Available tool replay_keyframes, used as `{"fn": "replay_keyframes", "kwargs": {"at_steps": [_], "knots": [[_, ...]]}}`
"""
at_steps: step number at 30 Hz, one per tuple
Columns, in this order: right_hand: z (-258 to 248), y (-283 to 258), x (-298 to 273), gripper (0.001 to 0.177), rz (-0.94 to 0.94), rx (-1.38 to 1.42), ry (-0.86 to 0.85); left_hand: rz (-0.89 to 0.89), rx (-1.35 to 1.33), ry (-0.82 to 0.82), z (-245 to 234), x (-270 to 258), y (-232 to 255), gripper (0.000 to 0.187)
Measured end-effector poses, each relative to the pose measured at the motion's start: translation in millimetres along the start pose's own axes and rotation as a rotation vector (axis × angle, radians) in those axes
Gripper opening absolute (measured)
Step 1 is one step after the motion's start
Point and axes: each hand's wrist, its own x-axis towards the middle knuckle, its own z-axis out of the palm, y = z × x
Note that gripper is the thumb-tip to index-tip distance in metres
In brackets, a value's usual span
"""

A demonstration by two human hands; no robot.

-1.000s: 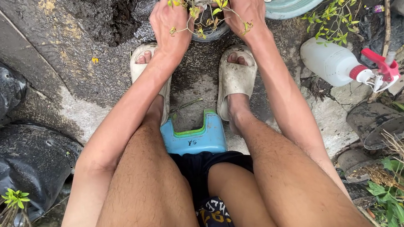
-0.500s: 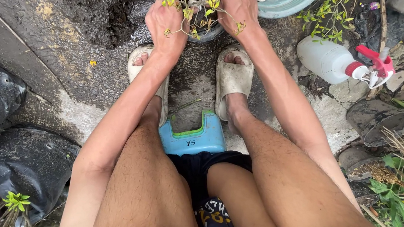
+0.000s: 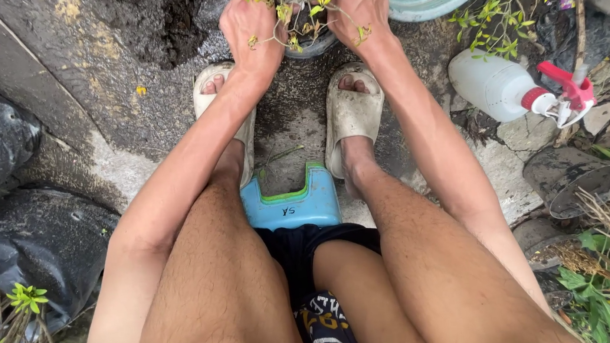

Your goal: Repotting small plants into containers, including adding soil with a trowel, watering with a spray bottle, and adding decorative stones.

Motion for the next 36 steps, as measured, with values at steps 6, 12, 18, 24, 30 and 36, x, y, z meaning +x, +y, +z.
{"fn": "replay_keyframes", "kwargs": {"at_steps": [6,12,18,24,30,36], "knots": [[11.8,16.8,-9.1,0.084,0.019,0.022,-0.103,-0.082,-0.11,-0.033,-7.9,4.5,3.1,0.048],[-5.2,12.5,-26.0,0.046,0.067,0.096,0.056,-0.101,-0.145,-0.127,-11.0,0.2,-5.3,0.058],[-25.3,63.6,-34.9,0.017,0.333,-0.039,0.492,-0.061,-0.42,-0.155,-26.2,-0.6,-17.4,0.072],[-27.7,87.3,-10.3,0.036,0.417,-0.287,0.136,-0.004,-0.537,-0.089,-31.0,-3.5,-23.3,0.055],[-28.4,83.4,-5.7,0.028,0.371,-0.24,0.185,-0.053,-0.534,-0.127,-35.9,-0.7,-16.0,0.053],[-17.7,102.4,-17.4,0.027,0.428,-0.298,0.139,-0.022,-0.506,-0.116,-31.0,-6.7,-18.1,0.049]]}}
